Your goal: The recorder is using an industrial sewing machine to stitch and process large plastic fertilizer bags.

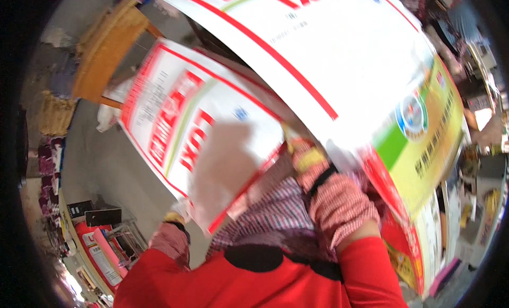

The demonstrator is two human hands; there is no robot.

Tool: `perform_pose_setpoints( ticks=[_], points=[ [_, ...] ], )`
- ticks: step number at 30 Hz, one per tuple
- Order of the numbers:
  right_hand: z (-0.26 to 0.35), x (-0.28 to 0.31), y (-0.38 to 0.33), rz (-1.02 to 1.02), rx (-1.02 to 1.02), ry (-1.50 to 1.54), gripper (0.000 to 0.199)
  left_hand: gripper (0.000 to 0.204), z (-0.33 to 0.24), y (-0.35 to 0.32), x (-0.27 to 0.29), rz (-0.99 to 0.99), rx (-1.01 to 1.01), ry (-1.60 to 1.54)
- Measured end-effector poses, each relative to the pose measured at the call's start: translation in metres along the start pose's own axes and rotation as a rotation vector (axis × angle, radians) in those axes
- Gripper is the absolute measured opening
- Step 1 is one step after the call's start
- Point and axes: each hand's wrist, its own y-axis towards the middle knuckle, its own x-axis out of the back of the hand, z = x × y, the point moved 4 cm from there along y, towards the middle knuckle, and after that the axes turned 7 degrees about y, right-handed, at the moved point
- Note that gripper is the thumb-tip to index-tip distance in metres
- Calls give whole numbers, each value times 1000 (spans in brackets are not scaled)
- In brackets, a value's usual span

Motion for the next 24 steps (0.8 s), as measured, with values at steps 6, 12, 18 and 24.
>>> perform_pose_setpoints(
  ticks=[6, 12, 18, 24],
  points=[
    [-31, -11, -6, 73, -107, 106, 19, 43, 28, 49, -24, 50, 536, -489],
    [-60, -28, -4, 106, -163, 228, 16, 38, 32, 107, -2, -17, 242, -155],
    [-64, -57, 6, 113, -210, 418, 14, 34, 49, 111, 16, -83, 655, -619],
    [-31, -22, -60, 231, 297, 451, 22, 40, 38, 104, 72, 32, 356, -114]
  ],
)
